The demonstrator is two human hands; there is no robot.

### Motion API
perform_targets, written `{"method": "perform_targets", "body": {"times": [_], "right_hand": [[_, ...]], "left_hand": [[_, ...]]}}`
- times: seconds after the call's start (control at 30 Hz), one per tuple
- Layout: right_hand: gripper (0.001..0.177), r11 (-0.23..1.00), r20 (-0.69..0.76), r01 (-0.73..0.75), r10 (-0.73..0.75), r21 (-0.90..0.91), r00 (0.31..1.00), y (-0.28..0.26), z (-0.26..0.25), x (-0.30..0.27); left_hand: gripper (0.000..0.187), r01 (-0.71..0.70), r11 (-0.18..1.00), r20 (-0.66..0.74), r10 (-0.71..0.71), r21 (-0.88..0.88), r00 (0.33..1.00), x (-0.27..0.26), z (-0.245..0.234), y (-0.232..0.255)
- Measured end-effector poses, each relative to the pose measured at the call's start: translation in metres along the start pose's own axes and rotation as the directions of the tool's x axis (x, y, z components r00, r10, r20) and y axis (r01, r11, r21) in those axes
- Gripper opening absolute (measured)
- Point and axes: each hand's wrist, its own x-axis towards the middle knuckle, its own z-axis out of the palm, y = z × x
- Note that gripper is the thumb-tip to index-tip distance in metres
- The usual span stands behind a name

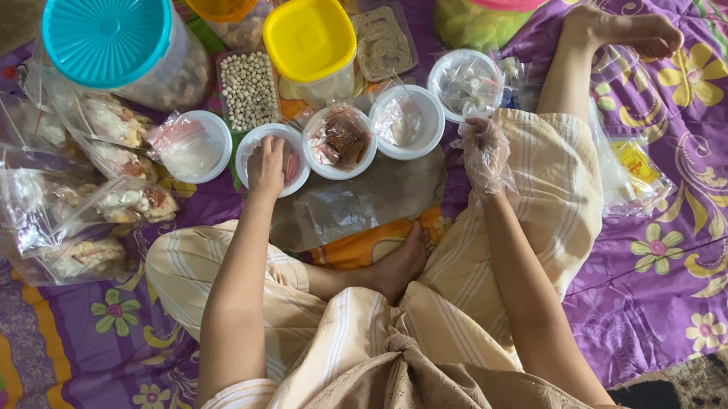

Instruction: Packaging various food items into small plastic bags while sitting on the floor

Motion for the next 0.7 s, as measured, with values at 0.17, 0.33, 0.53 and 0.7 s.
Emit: {"method": "perform_targets", "body": {"times": [0.17, 0.33, 0.53, 0.7], "right_hand": [[0.023, 0.999, -0.027, -0.009, 0.008, -0.041, 1.000, -0.008, 0.001, -0.002], [0.021, 0.997, -0.015, -0.017, 0.016, -0.078, 1.000, -0.008, -0.001, -0.002], [0.022, 0.997, -0.020, -0.032, 0.031, -0.073, 0.999, -0.002, 0.000, -0.002], [0.021, 0.994, -0.031, -0.025, 0.022, -0.104, 0.999, -0.005, 0.002, -0.003]], "left_hand": [[0.066, 0.000, 0.999, -0.012, 0.001, 0.054, 1.000, 0.001, 0.004, -0.002], [0.065, 0.015, 0.998, -0.019, -0.014, 0.054, 1.000, -0.006, -0.009, 0.003], [0.058, 0.026, 0.998, -0.044, -0.023, 0.062, 0.999, -0.009, -0.007, 0.002], [0.031, -0.009, 1.000, -0.108, 0.010, 0.012, 0.994, -0.005, 0.004, -0.010]]}}
